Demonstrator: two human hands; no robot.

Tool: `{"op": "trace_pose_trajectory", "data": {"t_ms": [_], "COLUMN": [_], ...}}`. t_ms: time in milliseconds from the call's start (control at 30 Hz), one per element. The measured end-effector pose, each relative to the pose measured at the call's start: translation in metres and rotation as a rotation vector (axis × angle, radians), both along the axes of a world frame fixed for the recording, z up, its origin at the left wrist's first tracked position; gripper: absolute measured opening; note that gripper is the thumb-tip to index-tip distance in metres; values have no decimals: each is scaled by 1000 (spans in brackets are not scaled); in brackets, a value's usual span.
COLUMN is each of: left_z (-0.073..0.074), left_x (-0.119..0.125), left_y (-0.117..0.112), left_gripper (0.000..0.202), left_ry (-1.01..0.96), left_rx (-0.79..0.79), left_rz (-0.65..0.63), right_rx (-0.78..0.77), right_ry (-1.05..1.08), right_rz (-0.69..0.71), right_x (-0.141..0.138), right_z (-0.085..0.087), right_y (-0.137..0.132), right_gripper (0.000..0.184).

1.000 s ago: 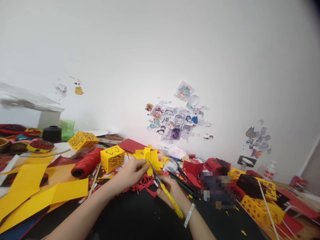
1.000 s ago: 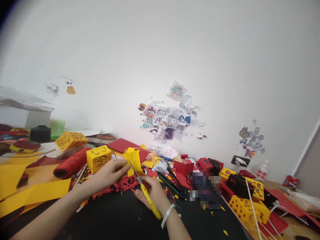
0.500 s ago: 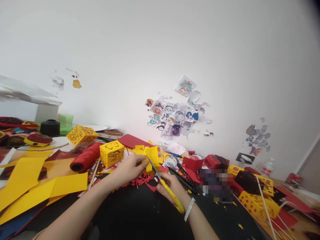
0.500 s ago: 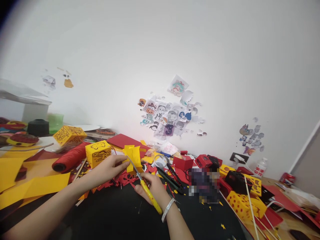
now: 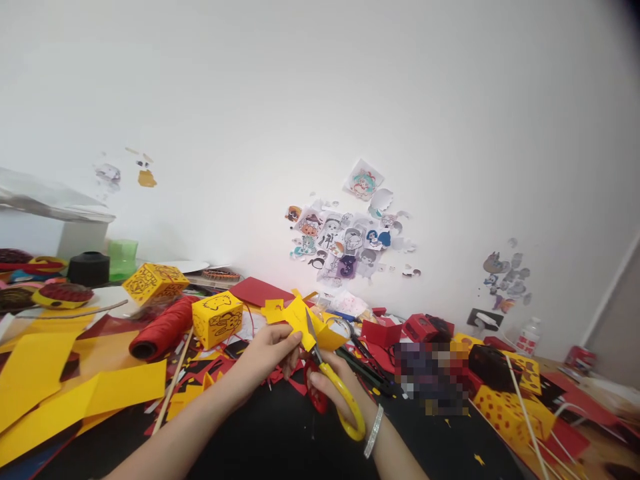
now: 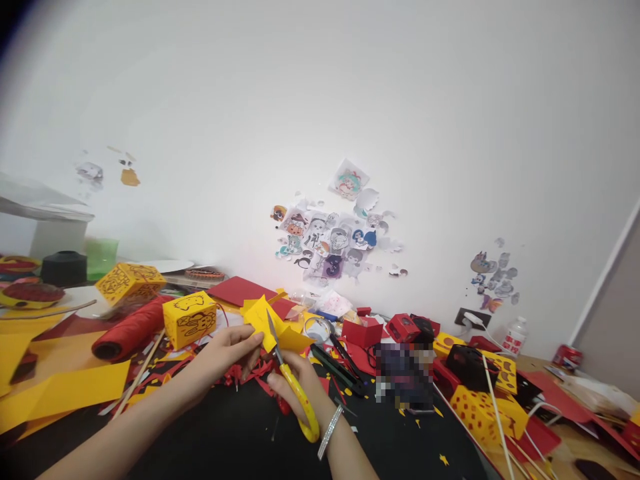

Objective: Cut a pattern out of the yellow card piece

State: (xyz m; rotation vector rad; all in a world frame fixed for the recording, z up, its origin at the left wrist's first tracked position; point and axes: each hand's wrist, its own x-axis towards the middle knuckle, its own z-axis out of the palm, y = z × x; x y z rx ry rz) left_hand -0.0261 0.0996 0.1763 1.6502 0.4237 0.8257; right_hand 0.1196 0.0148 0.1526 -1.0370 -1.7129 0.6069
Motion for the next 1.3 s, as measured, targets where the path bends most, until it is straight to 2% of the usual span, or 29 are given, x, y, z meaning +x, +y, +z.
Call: {"op": "trace_pose_trajectory", "data": {"t_ms": [200, 333, 500, 733, 967, 1300], "left_z": [-5, -2, -7, -16, -24, -29], "left_x": [4, 4, 10, 15, 20, 24], "left_y": [3, -4, -7, -3, 0, 0], "left_gripper": [44, 44, 46, 45, 44, 55], "left_ry": [41, 54, 112, 36, 34, 43], "left_rx": [-1, 94, 95, 79, 38, -92], "left_rz": [24, 135, 190, 122, 150, 117], "right_rx": [-35, -29, -50, -60, -18, 73], "right_ry": [77, 151, 208, 189, 132, 47], "right_rz": [-16, 1, 12, -27, -82, -169], "right_x": [1, 1, 0, -4, -6, -10], "right_z": [-13, -20, -25, -22, -20, -13], "right_y": [7, 11, 14, 11, 10, 9], "right_gripper": [37, 34, 31, 27, 25, 28]}}
